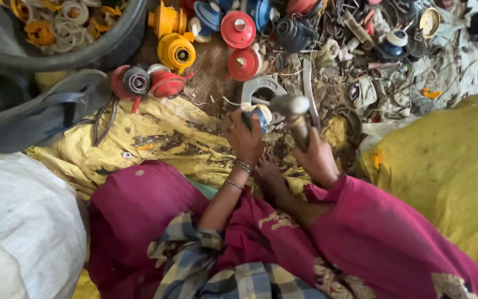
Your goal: The person sits on the floor and uses a hammer to repeatedly strike a blue fishing reel held against a metal anvil. They rotate the reel to hit different sides, then inspect the interior by hand.
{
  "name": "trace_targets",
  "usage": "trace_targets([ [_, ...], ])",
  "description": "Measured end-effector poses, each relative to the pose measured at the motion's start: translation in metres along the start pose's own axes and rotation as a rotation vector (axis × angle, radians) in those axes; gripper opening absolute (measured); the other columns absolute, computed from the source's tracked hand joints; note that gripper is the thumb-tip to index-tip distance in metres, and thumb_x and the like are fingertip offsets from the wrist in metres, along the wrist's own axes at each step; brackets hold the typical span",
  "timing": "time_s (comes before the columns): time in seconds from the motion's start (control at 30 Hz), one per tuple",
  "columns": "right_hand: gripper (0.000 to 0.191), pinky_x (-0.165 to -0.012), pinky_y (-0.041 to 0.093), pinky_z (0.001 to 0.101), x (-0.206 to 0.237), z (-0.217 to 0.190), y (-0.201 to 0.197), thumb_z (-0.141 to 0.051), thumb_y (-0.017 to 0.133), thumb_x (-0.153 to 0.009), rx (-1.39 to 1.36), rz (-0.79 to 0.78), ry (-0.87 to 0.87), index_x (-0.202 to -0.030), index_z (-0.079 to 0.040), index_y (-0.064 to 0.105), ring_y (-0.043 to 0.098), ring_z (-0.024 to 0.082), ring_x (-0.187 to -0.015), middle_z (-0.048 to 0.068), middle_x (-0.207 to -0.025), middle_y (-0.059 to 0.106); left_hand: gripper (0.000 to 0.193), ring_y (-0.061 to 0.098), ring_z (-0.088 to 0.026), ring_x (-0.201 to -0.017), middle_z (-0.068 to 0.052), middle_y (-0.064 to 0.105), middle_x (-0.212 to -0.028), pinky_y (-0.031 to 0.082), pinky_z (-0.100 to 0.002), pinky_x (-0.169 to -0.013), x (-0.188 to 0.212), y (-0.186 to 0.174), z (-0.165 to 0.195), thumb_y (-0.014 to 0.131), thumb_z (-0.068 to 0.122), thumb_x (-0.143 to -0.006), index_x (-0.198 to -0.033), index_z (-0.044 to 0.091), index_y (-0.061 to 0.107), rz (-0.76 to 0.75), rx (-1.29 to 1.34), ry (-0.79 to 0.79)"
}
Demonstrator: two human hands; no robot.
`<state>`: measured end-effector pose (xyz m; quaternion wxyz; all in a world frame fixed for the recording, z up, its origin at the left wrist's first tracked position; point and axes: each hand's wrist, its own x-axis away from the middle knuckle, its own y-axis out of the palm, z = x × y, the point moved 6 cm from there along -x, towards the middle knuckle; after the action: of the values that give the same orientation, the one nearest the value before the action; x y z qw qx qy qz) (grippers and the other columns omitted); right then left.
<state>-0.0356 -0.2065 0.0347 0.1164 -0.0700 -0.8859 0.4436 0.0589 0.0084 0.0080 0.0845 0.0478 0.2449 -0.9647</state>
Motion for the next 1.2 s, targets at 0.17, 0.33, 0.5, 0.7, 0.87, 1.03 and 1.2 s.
trace_targets([
  [0.17,0.039,-0.079,0.05,0.049,0.045,-0.042,0.099,-0.019,0.065,-0.081,0.174,0.01,-0.399,-0.116,-0.002,0.06,0.061,0.038,-0.095,0.02,-0.107,0.065,0.051,0.051,-0.047,-0.12,-0.026,0.058,-0.121,0.037,-0.057,-0.103,0.009,0.001,-0.006,0.047,0.047,-0.104,-0.125,0.0,0.054,-0.051,0.028,-0.024],
  [0.33,0.038,-0.101,0.043,0.0496,0.057,-0.035,0.149,-0.015,0.063,-0.079,0.265,-0.053,-0.58,-0.116,-0.005,0.065,0.052,0.037,-0.126,0.018,-0.131,0.06,0.052,0.053,-0.046,-0.117,-0.025,0.059,-0.122,0.038,-0.056,-0.101,0.011,0.009,-0.014,0.045,0.047,-0.105,-0.127,0.0,0.053,-0.086,0.073,-0.051],
  [0.5,0.032,-0.07,0.057,0.0504,0.016,0.051,0.027,-0.026,0.067,-0.093,0.151,-0.236,0.229,-0.113,-0.001,0.064,0.072,0.042,-0.077,0.023,-0.085,0.072,0.049,0.052,-0.046,-0.114,-0.026,0.057,-0.117,0.038,-0.055,-0.1,0.011,0.011,-0.007,0.049,0.046,-0.103,-0.122,0.001,0.053,-0.022,-0.017,0.041],
  [0.7,0.064,-0.067,0.054,0.0557,0.028,0.012,0.008,-0.028,0.073,-0.082,-0.002,-0.042,0.108,-0.134,-0.001,0.045,0.069,0.05,-0.08,0.032,-0.085,0.069,0.056,0.052,-0.04,-0.128,-0.026,0.055,-0.135,0.037,-0.049,-0.11,0.017,0.031,-0.047,0.048,0.044,-0.106,-0.138,-0.002,0.049,-0.107,0.332,-0.271],
  [0.87,0.058,-0.071,0.052,0.0569,0.021,0.031,0.031,-0.029,0.074,-0.084,0.093,-0.116,0.199,-0.13,-0.002,0.05,0.068,0.051,-0.083,0.032,-0.086,0.07,0.088,0.034,-0.04,-0.149,-0.027,0.033,-0.163,0.029,-0.051,-0.121,0.008,0.03,-0.058,0.062,0.052,-0.1,-0.16,-0.001,0.026,-0.18,0.674,-0.317],
  [1.03,0.062,-0.072,0.053,0.0547,0.025,0.047,0.04,-0.025,0.073,-0.082,-0.01,-0.137,0.146,-0.132,0.001,0.047,0.069,0.048,-0.088,0.031,-0.095,0.069,0.129,0.024,-0.044,-0.144,-0.029,0.023,-0.157,0.029,-0.058,-0.115,0.018,0.017,-0.027,0.093,0.042,-0.068,-0.161,-0.001,0.015,-0.433,0.203,0.064],
  [1.2,0.063,-0.075,0.053,0.0541,0.027,0.049,0.04,-0.025,0.074,-0.082,0.041,-0.157,0.123,-0.133,0.002,0.047,0.069,0.049,-0.088,0.03,-0.094,0.07,0.082,0.058,-0.034,-0.131,-0.026,0.056,-0.138,0.05,-0.048,-0.112,0.015,0.004,-0.015,0.088,0.026,-0.084,-0.151,0.01,0.043,-0.352,0.26,0.115],
])
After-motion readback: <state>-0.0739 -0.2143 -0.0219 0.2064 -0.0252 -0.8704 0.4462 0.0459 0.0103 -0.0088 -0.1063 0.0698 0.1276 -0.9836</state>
